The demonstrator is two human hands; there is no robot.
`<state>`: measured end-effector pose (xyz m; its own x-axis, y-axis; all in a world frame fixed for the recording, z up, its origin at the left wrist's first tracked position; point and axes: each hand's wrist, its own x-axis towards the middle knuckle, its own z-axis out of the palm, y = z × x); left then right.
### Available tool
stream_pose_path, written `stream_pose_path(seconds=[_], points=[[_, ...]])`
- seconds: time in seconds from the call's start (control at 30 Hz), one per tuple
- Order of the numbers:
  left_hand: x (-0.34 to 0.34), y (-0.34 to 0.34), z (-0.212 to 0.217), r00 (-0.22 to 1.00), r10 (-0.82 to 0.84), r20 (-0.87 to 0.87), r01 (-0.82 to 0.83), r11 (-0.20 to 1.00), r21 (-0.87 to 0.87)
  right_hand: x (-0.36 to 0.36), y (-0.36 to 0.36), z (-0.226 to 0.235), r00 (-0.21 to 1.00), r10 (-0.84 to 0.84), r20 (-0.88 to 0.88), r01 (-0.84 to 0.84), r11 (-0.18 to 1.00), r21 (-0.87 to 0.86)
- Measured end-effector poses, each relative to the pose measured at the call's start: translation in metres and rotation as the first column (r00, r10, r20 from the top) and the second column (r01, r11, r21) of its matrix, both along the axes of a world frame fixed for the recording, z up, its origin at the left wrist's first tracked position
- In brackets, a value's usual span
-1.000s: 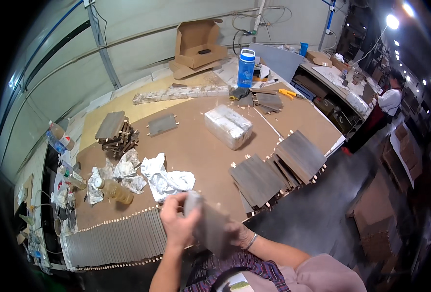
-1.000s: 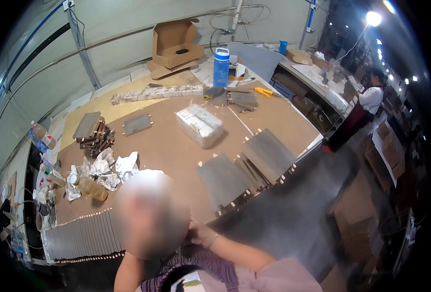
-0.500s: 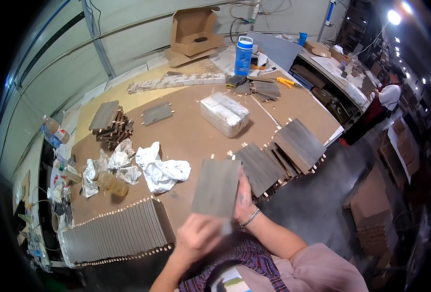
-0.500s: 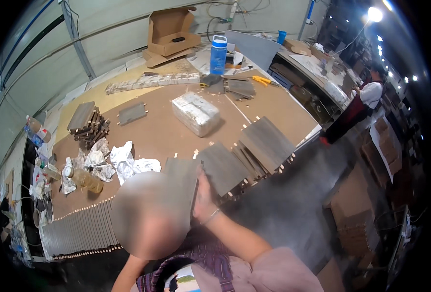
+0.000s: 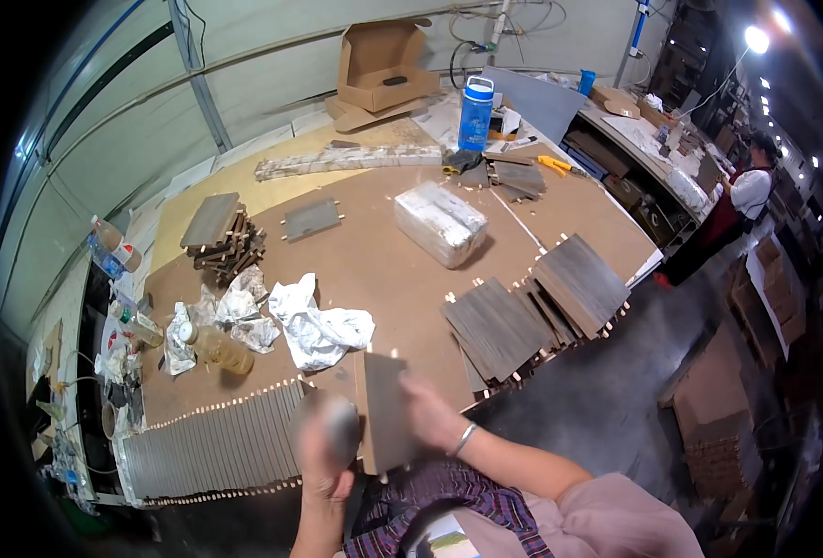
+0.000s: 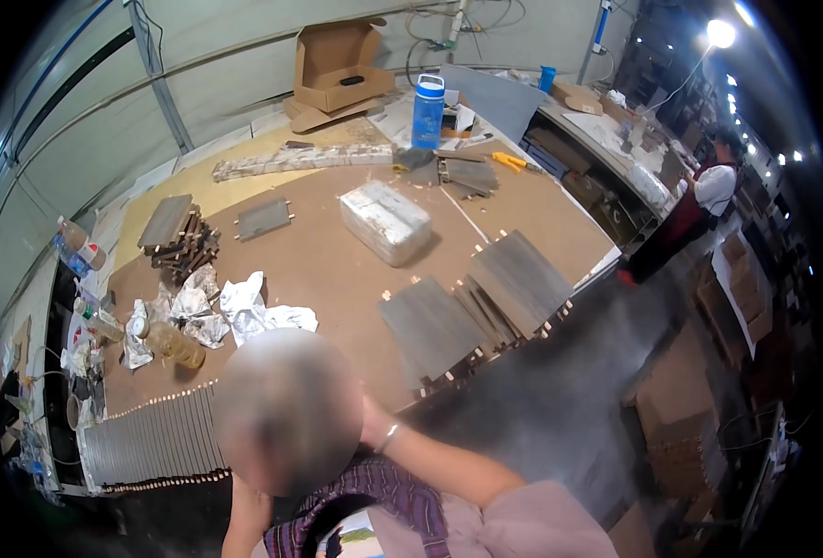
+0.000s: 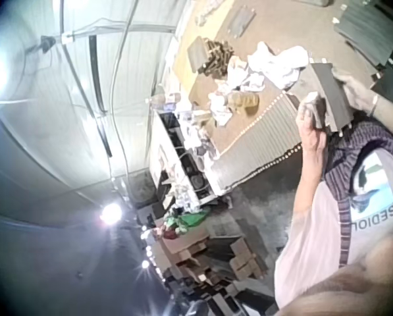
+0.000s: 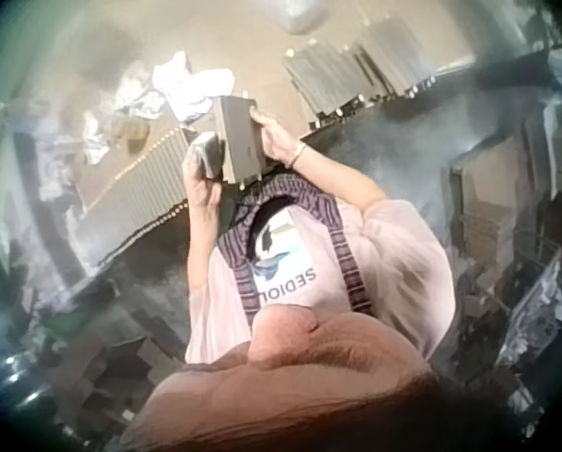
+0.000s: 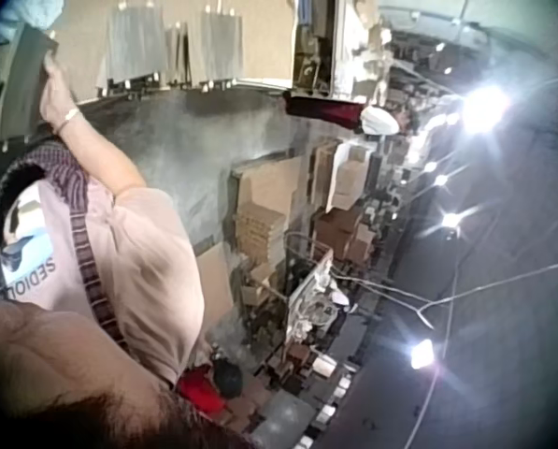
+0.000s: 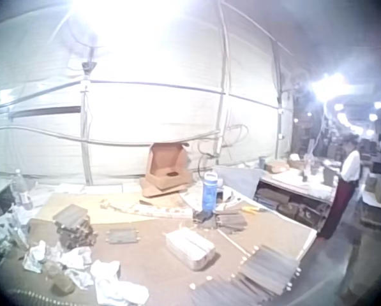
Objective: The person wipes small rectangular wooden panels with a white cloth, picking them up individually from a stack and placing them in a row on the workbench.
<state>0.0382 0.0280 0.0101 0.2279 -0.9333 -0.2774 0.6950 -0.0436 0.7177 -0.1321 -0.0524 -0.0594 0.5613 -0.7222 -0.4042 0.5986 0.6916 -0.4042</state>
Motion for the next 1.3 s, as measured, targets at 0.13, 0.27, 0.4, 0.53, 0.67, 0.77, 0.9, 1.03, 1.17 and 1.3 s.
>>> stream_pose_path(seconds=[0.13, 0.27, 0.4, 0.53, 0.67, 0.77, 0.9, 1.03, 1.17, 1.3], points=[[-0.009, -0.015, -0.015, 0.986, -0.165, -0.026, 0.166, 0.986, 0.023, 0.021, 0.011, 0.005, 0.959, 0.196, -0.203, -0.213, 0.975, -0.064], [-0.017, -0.023, -0.044, 0.982, -0.189, 0.005, 0.189, 0.982, -0.014, 0.013, 0.015, 0.007, 0.997, 0.077, -0.029, -0.076, 0.997, 0.031], [-0.019, -0.025, -0.046, 0.982, -0.171, 0.085, 0.166, 0.984, 0.065, -0.01, 0.022, 0.015, 0.995, 0.098, 0.022, -0.099, 0.994, 0.055], [-0.025, -0.023, -0.01, 0.865, -0.091, 0.493, 0.064, 0.995, 0.073, -0.02, 0.016, 0.021, 0.979, 0.159, 0.132, -0.133, 0.974, -0.184], [-0.043, -0.028, 0.046, 0.451, -0.02, 0.892, 0.216, 0.972, -0.087, -0.024, 0.008, 0.033, 0.974, 0.169, 0.153, -0.126, 0.958, -0.256], [-0.039, -0.04, 0.032, 0.41, -0.017, 0.912, 0.122, 0.992, -0.037, -0.027, 0.013, 0.044, 0.975, 0.17, 0.142, -0.125, 0.951, -0.282], [0.0, -0.068, -0.024, 0.332, 0.191, 0.924, -0.053, 0.981, -0.184, -0.032, 0.022, 0.037, 0.958, 0.154, 0.242, -0.076, 0.95, -0.303], [0.011, -0.053, -0.028, 0.313, 0.221, 0.923, -0.054, 0.975, -0.216, -0.034, 0.009, 0.047, 0.949, 0.015, 0.316, 0.039, 0.985, -0.166], [-0.014, -0.01, 0.0, 0.392, 0.069, 0.918, 0.113, 0.986, -0.122, -0.043, -0.012, 0.052, 0.972, -0.081, 0.222, 0.078, 0.997, 0.02], [-0.032, 0.005, 0.033, 0.313, 0.08, 0.946, 0.439, 0.871, -0.219, -0.054, -0.015, 0.035, 0.999, -0.039, 0.013, 0.039, 0.999, 0.018]])
